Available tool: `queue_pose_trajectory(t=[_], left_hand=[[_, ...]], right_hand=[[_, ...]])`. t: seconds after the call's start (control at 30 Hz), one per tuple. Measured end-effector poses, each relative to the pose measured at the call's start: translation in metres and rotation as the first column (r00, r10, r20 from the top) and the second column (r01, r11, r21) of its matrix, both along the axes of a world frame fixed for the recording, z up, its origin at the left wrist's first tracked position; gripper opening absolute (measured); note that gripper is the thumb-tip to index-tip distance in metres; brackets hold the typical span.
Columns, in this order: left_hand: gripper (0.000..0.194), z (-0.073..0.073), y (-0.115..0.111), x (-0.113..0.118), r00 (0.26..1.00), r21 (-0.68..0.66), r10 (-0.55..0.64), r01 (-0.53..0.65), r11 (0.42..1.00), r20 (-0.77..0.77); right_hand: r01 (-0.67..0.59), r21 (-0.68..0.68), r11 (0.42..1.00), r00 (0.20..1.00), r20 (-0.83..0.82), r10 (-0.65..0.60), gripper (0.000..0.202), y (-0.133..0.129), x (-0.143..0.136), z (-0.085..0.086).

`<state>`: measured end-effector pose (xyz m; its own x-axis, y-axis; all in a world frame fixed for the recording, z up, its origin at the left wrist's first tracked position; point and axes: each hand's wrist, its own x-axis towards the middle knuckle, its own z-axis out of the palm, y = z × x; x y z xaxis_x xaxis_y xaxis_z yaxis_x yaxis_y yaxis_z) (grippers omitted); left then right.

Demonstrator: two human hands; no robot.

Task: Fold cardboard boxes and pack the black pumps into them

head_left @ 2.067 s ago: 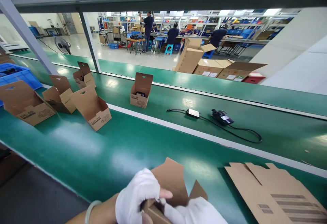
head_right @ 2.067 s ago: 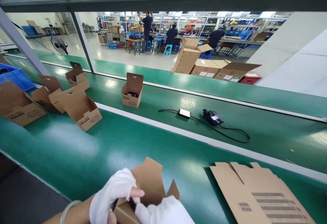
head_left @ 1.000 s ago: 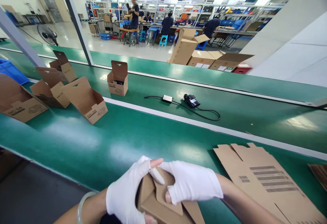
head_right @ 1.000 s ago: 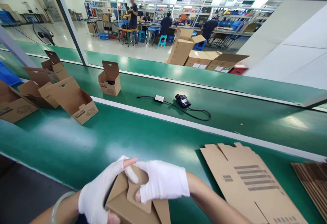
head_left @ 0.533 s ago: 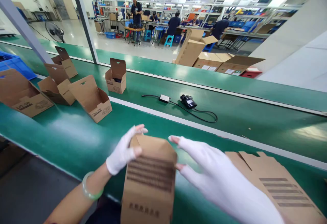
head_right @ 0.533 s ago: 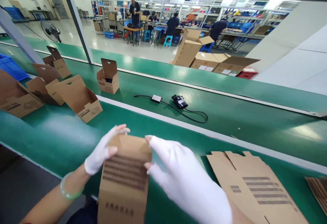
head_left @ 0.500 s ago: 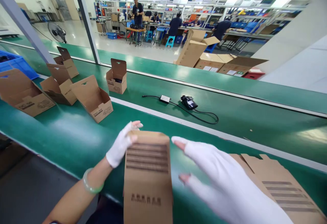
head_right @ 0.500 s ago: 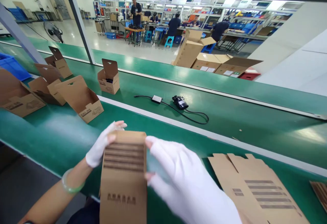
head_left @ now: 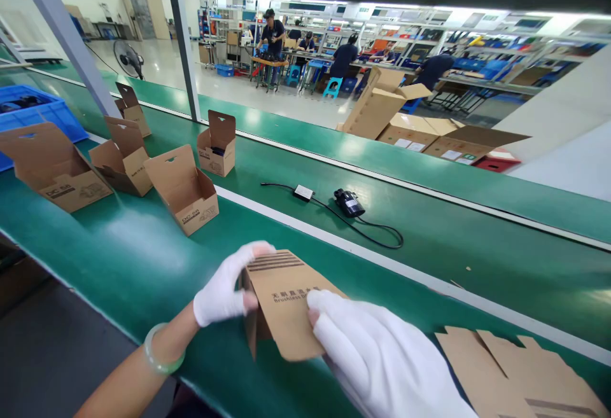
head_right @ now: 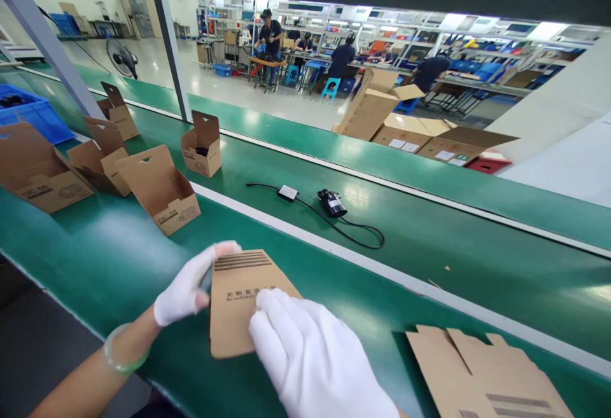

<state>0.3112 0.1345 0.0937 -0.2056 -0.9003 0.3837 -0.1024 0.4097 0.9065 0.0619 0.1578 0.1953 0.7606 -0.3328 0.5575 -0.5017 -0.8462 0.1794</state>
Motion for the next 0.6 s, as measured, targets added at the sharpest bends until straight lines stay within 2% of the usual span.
queue_pose_trajectory(t=[0.03, 0.07, 0.13, 0.17, 0.2, 0.23, 0.3, 0.33, 0.4, 0.47, 0.5, 0.53, 0.6], left_hand=[[0.073, 0.004, 0.003, 0.001, 0.995, -0.096, -0.071, 0.078, 0.992, 0.074], [0.059, 0.008, 0.005, 0.001, 0.988, -0.147, -0.092, 0.11, 0.983, 0.121], [0.03, 0.017, 0.004, 0.001, 0.986, -0.134, -0.03, 0.053, 0.99, 0.163], [0.023, 0.02, 0.002, 0.001, 0.985, -0.084, -0.001, 0.016, 0.996, 0.17], [0.022, 0.023, -0.002, 0.002, 0.983, -0.029, 0.014, -0.008, 1.0, 0.183], [0.024, 0.025, -0.006, 0.004, 0.98, 0.018, 0.025, -0.03, 0.999, 0.2], [0.027, 0.026, -0.015, 0.012, 0.972, 0.079, 0.074, -0.094, 0.992, 0.224], [0.028, 0.026, -0.021, 0.018, 0.969, 0.101, 0.107, -0.132, 0.986, 0.224], [0.027, 0.024, -0.031, 0.031, 0.965, 0.148, 0.167, -0.198, 0.969, 0.201], [0.027, 0.026, -0.04, 0.045, 0.955, 0.172, 0.246, -0.273, 0.947, 0.164], [0.03, 0.029, -0.043, 0.05, 0.95, 0.165, 0.278, -0.3, 0.94, 0.145], [0.035, 0.033, -0.046, 0.055, 0.946, 0.143, 0.296, -0.314, 0.939, 0.135], [0.042, 0.044, -0.045, 0.06, 0.944, 0.049, 0.303, -0.311, 0.949, 0.127]], right_hand=[[0.028, -0.041, 0.999, 0.999, -0.02, -0.029, 0.03, -0.004, 0.006, 0.003], [0.052, -0.071, 0.996, 0.998, -0.036, -0.054, 0.026, -0.009, 0.013, 0.005], [0.083, -0.053, 0.995, 0.996, -0.025, -0.084, 0.022, -0.019, 0.029, 0.008], [0.083, 0.027, 0.996, 0.996, 0.009, -0.083, 0.023, -0.026, 0.036, 0.01], [0.077, 0.161, 0.984, 0.994, 0.059, -0.088, 0.023, -0.034, 0.041, 0.012], [0.074, 0.314, 0.947, 0.985, 0.128, -0.119, 0.021, -0.045, 0.043, 0.014], [0.098, 0.543, 0.834, 0.922, 0.266, -0.281, 0.019, -0.074, 0.041, 0.017], [0.145, 0.605, 0.783, 0.871, 0.298, -0.391, 0.022, -0.093, 0.035, 0.017], [0.325, 0.62, 0.714, 0.755, 0.284, -0.59, 0.033, -0.139, 0.019, 0.011], [0.542, 0.579, 0.609, 0.683, 0.12, -0.721, 0.04, -0.19, 0.0, -0.008], [0.665, 0.559, 0.496, 0.617, -0.038, -0.786, 0.045, -0.214, -0.009, -0.021], [0.767, 0.537, 0.352, 0.527, -0.212, -0.823, 0.052, -0.236, -0.017, -0.036], [0.807, 0.537, 0.246, 0.471, -0.333, -0.817, 0.064, -0.271, -0.028, -0.067]])
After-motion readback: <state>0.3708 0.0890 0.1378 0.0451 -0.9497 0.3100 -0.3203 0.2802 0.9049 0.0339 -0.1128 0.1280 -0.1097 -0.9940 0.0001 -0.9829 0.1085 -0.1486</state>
